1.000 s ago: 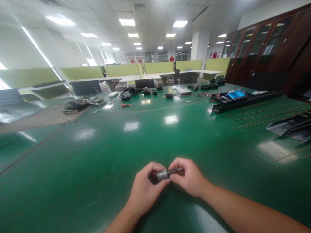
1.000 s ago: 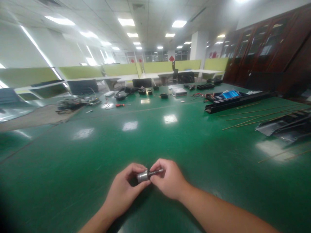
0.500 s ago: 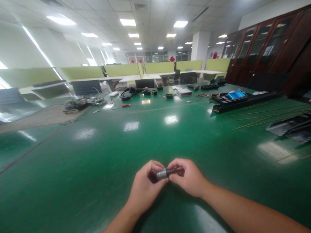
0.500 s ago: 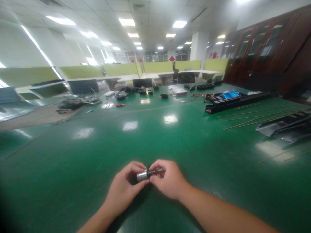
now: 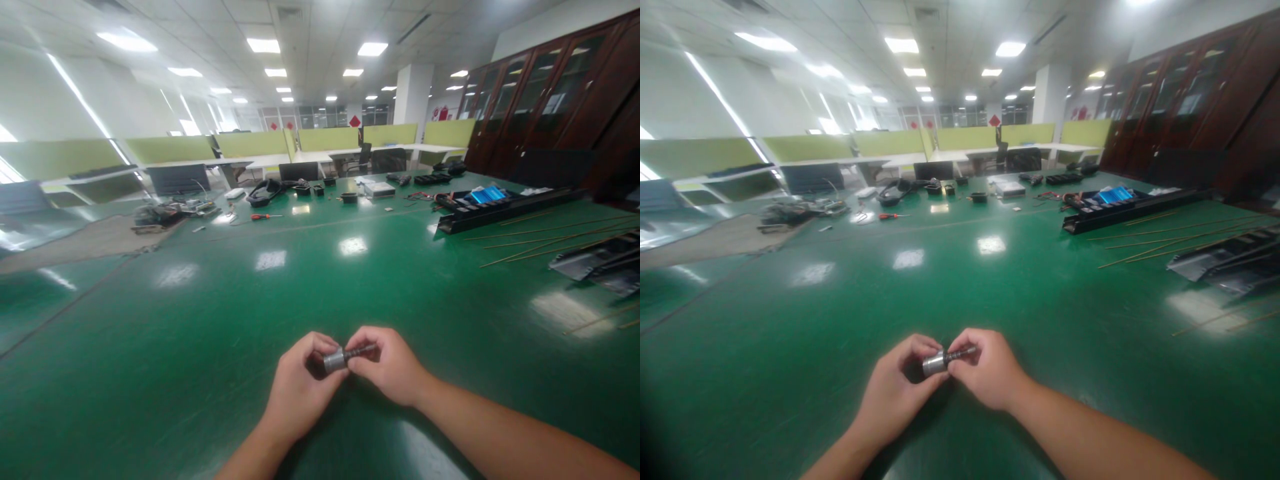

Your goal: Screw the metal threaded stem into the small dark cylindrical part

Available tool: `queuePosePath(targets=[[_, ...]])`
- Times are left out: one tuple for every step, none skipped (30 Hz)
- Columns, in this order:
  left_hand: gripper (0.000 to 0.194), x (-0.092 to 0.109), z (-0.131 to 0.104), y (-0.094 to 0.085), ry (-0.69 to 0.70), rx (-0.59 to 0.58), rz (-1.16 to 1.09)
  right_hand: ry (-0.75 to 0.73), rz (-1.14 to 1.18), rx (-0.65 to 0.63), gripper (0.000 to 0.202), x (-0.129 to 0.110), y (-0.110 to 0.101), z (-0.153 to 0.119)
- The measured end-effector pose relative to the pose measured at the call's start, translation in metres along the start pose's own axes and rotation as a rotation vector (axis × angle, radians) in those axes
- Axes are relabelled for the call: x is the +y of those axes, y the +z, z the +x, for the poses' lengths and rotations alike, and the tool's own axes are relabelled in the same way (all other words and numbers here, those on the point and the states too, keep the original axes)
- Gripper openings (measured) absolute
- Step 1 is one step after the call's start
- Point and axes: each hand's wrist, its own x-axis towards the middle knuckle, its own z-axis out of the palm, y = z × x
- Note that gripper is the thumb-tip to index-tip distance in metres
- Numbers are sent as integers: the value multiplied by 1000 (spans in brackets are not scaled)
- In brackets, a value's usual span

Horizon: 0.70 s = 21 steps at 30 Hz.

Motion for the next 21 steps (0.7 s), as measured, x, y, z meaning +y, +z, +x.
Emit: queuePosePath(targets=[[15, 0, 0, 0, -3, 2, 3, -1, 1, -1, 13, 0, 0, 0], [15, -1, 0, 0, -6, 4, 6, -2, 5, -2, 12, 0, 0, 0], [15, -1, 0, 0, -7, 5, 7, 0, 10, -2, 12, 1, 0, 0], [15, -1, 0, 0, -7, 7, 7, 2, 16, -3, 12, 1, 0, 0], [15, -1, 0, -1, -4, 7, 5, 5, 23, -3, 12, 1, 0, 0], [15, 0, 0, -1, -1, 7, 4, 6, 29, -4, 12, 1, 0, 0], [14, 0, 0, -2, 3, 7, 4, 7, 33, -4, 12, 2, 0, 0], [14, 0, 0, -2, 7, 8, 4, 6, 35, -3, 12, 2, 0, 0], [14, 0, 0, -2, 11, 11, 4, 5, 33, -2, 12, 1, 0, 0], [14, -1, 0, -3, 12, 13, 3, 3, 30, 0, 11, 1, 0, 0], [14, -1, 0, -2, 13, 15, 4, 2, 26, 2, 11, 1, 0, 0], [14, -2, 0, -2, 13, 17, 5, 0, 22, 3, 11, 1, 0, 0], [15, -2, 0, -2, 12, 18, 7, -2, 19, 3, 11, 1, 0, 0], [15, -3, 0, -2, 11, 19, 9, -5, 16, 3, 11, 1, 0, 0], [15, -3, 0, -1, 10, 19, 10, -6, 15, 4, 10, 0, 0, 0], [14, -4, 0, -1, 9, 19, 10, -8, 16, 5, 10, 0, 0, 0], [14, -4, 0, -1, 10, 20, 9, -9, 17, 5, 10, 0, 0, 0], [14, -4, 0, -1, 13, 21, 9, -10, 19, 5, 10, 0, 0, 0], [14, -4, 0, -1, 17, 24, 11, -11, 21, 5, 10, 0, -1, 0], [14, -4, 0, -1, 24, 28, 14, -12, 24, 6, 9, -1, -1, 0], [14, -4, 0, -2, 33, 33, 18, -12, 27, 6, 9, -1, -1, 0]])
